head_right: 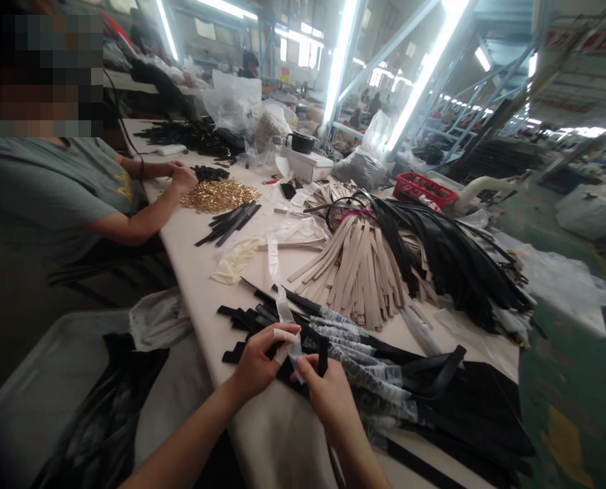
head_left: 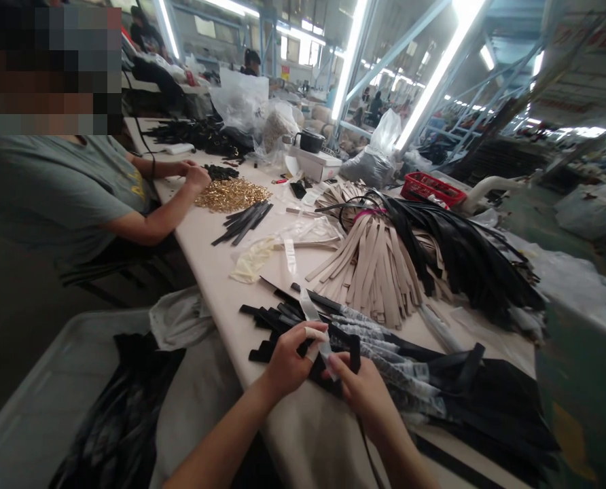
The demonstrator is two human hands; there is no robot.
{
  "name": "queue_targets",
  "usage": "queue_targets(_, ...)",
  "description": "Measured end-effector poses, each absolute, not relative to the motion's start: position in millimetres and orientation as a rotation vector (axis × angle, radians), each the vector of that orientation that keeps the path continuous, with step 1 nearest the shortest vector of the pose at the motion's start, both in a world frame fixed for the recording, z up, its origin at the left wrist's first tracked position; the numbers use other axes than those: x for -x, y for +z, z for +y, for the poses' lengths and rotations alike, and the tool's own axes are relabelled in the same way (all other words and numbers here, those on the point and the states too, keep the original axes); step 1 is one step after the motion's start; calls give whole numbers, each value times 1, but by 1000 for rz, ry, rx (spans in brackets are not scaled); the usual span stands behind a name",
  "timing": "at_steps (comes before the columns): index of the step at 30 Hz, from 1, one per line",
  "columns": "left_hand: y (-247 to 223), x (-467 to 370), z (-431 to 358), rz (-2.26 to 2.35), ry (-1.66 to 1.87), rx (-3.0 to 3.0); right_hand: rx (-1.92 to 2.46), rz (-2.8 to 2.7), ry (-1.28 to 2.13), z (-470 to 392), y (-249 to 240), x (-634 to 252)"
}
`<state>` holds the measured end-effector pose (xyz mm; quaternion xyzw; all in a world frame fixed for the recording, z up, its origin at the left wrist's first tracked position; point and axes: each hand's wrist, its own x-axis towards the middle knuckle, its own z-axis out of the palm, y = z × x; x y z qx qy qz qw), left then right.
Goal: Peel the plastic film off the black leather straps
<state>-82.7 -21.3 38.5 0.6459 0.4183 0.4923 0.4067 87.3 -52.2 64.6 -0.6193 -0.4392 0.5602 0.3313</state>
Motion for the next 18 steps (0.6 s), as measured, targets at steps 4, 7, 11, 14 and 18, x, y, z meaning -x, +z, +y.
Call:
queue_targets(4,35,81,-31,1156,1298,-1435,1615,-1083,1428,-64,56,-84)
queue_targets(7,27,75,-45,1259,1313,-1060,1591,-1032,1411,-69,49,-85)
queue_targets(11,22,62,-69,980,997,-655,1516,-1008,1461,-74,38,-85)
queue_targets(14,20,55,-78,939,962,-586,1496,-1045,1490,-78,30,-85)
queue_targets(18,18,53,-78,1016,1029,-561,1523,-1113,1469,-85,24,-87)
